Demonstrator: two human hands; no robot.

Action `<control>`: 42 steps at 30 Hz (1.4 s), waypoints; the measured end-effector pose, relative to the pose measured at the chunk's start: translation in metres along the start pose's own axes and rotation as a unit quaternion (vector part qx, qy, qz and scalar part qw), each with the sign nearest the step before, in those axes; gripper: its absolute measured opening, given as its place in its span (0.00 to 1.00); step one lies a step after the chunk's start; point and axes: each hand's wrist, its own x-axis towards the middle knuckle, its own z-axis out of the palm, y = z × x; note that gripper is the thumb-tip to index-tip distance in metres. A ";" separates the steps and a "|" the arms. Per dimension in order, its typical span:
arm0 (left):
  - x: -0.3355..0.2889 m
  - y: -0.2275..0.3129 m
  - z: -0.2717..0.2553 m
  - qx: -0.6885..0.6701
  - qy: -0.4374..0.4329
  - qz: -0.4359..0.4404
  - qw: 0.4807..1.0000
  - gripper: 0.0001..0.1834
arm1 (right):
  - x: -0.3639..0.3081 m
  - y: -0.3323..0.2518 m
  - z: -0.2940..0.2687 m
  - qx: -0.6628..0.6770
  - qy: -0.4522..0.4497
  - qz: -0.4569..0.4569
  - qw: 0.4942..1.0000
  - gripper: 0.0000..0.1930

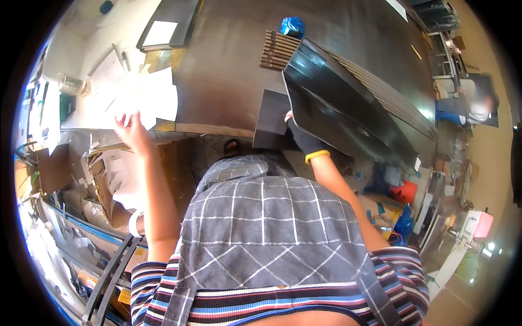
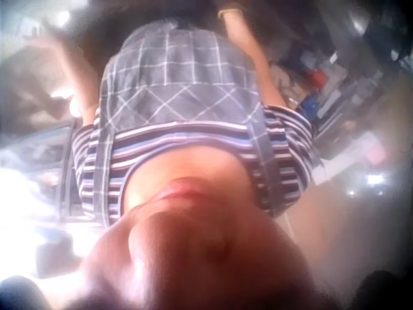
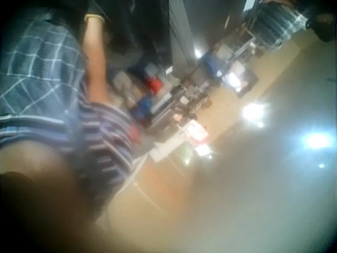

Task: The person applies white adhesive tape to black metal strips on a large worktable, handling each piece one by one and marking one with a marker.

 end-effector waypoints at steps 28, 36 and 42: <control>-0.004 0.034 0.107 0.035 -0.273 -0.046 0.960 0.34 | -0.055 0.024 -0.111 -0.051 0.138 0.072 0.986 0.11; -0.122 0.006 0.228 0.229 -0.532 -0.009 0.815 0.19 | -0.104 0.138 -0.227 0.496 0.310 0.373 0.720 0.11; -0.183 0.011 0.276 0.213 -0.451 -0.070 0.864 0.19 | -0.106 0.160 -0.266 0.562 0.277 0.392 0.673 0.10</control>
